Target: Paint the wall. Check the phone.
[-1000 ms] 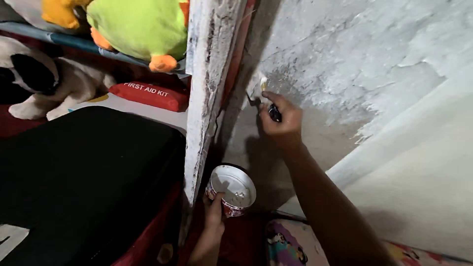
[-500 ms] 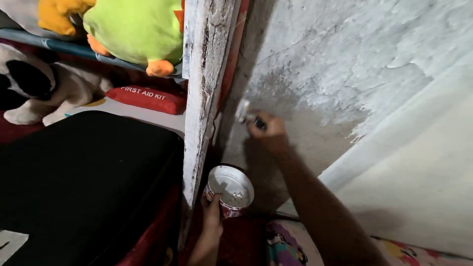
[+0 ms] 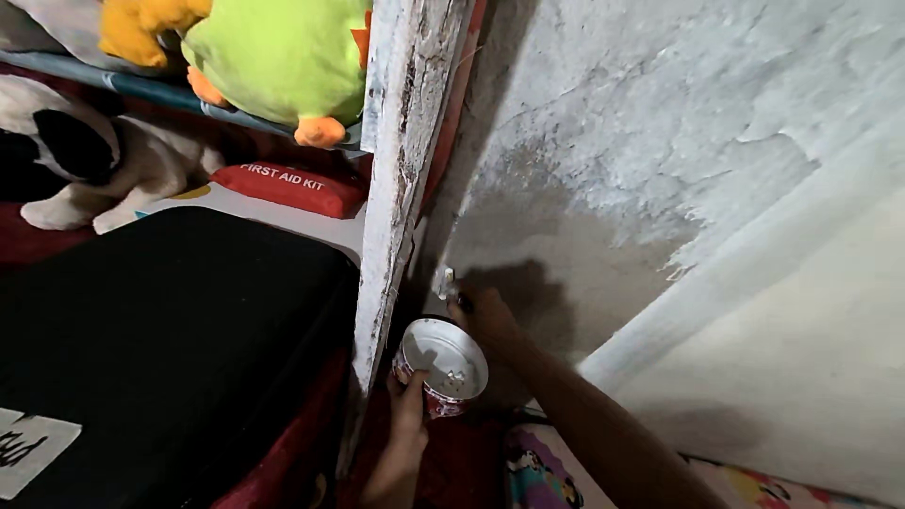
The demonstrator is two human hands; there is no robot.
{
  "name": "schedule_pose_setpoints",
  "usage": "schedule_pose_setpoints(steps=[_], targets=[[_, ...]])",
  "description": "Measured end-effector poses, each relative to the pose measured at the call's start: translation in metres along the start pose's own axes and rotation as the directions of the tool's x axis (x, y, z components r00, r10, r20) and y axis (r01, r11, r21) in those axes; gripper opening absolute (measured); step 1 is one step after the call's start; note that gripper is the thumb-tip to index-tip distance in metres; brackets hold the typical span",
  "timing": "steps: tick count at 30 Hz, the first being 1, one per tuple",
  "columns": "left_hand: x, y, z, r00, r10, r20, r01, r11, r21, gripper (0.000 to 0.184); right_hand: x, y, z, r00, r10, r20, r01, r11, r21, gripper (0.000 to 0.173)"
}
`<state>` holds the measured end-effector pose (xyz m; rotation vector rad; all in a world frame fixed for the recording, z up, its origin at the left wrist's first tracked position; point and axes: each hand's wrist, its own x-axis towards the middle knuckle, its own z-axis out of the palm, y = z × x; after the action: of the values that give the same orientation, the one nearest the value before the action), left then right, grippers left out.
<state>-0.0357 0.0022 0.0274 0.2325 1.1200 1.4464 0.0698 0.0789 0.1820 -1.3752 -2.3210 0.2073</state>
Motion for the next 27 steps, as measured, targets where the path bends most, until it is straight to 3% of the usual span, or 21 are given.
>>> schedule_pose_setpoints(steps=[2,4,5,6,7,9,11,13,15,18,20,22,23,25,27], targets=[[0.000,0.000,0.001,1.000,-0.011,0.006,0.011,1.000,-0.007,0.069,0.007,-0.007,-0.024,0.982,-0.066,-0.176,0.068,0.998,0.007,0.032],[0.001,0.001,0.002,1.000,-0.021,-0.002,0.021,1.000,-0.013,0.068,0.020,-0.004,-0.032,0.858,-0.203,-0.472,0.212,0.977,-0.035,0.031],[0.002,0.002,0.002,1.000,-0.021,-0.007,0.021,1.000,-0.016,0.068,0.024,-0.006,-0.031,0.816,-0.212,-0.538,0.230,0.973,-0.035,0.031],[0.002,0.002,0.002,1.000,-0.017,-0.014,0.017,1.000,-0.016,0.068,0.023,-0.008,-0.025,0.817,-0.202,-0.540,0.221,0.975,-0.030,0.032],[0.003,0.002,0.002,1.000,-0.011,-0.018,0.011,1.000,-0.016,0.069,0.017,-0.011,-0.017,0.875,-0.153,-0.460,0.170,0.985,-0.004,0.035],[0.003,0.001,0.002,1.000,-0.008,-0.012,0.008,1.000,-0.021,0.071,0.007,-0.012,0.010,0.978,-0.031,-0.208,0.038,0.999,0.029,0.036],[0.001,0.004,0.002,1.000,0.002,-0.011,-0.002,1.000,-0.031,0.070,0.004,-0.009,0.031,0.999,0.022,-0.025,-0.023,0.999,-0.034,0.040],[-0.001,0.007,0.000,1.000,0.007,-0.007,-0.007,0.999,-0.032,0.069,0.004,-0.015,0.022,0.999,0.029,-0.026,-0.030,0.999,-0.036,0.037],[-0.003,0.007,-0.002,1.000,0.004,-0.001,-0.004,1.000,-0.031,0.069,0.010,-0.023,-0.010,0.990,-0.005,-0.141,0.002,1.000,-0.024,0.029],[-0.001,0.007,-0.003,1.000,0.013,0.003,-0.012,0.999,-0.031,0.070,0.026,-0.031,-0.077,0.892,-0.122,-0.436,0.107,0.992,-0.060,0.035],[0.001,0.007,-0.002,1.000,0.007,-0.012,-0.008,0.999,-0.036,0.070,0.038,-0.037,-0.113,0.775,-0.203,-0.598,0.174,0.979,-0.107,0.034],[0.000,0.009,-0.002,1.000,0.002,-0.018,-0.003,0.999,-0.039,0.071,0.047,-0.033,-0.126,0.645,-0.297,-0.704,0.261,0.952,-0.162,0.034],[-0.001,0.009,-0.002,1.000,-0.002,-0.013,0.001,0.999,-0.044,0.071,0.048,-0.029,-0.122,0.627,-0.308,-0.716,0.277,0.947,-0.164,0.034],[-0.001,0.009,-0.002,1.000,0.000,-0.011,-0.001,0.999,-0.043,0.070,0.037,-0.014,-0.091,0.707,-0.251,-0.662,0.245,0.964,-0.105,0.036],[-0.003,0.010,-0.003,1.000,0.004,-0.010,-0.004,0.999,-0.041,0.069,0.014,0.003,-0.042,0.868,-0.139,-0.478,0.137,0.990,-0.038,0.036]])
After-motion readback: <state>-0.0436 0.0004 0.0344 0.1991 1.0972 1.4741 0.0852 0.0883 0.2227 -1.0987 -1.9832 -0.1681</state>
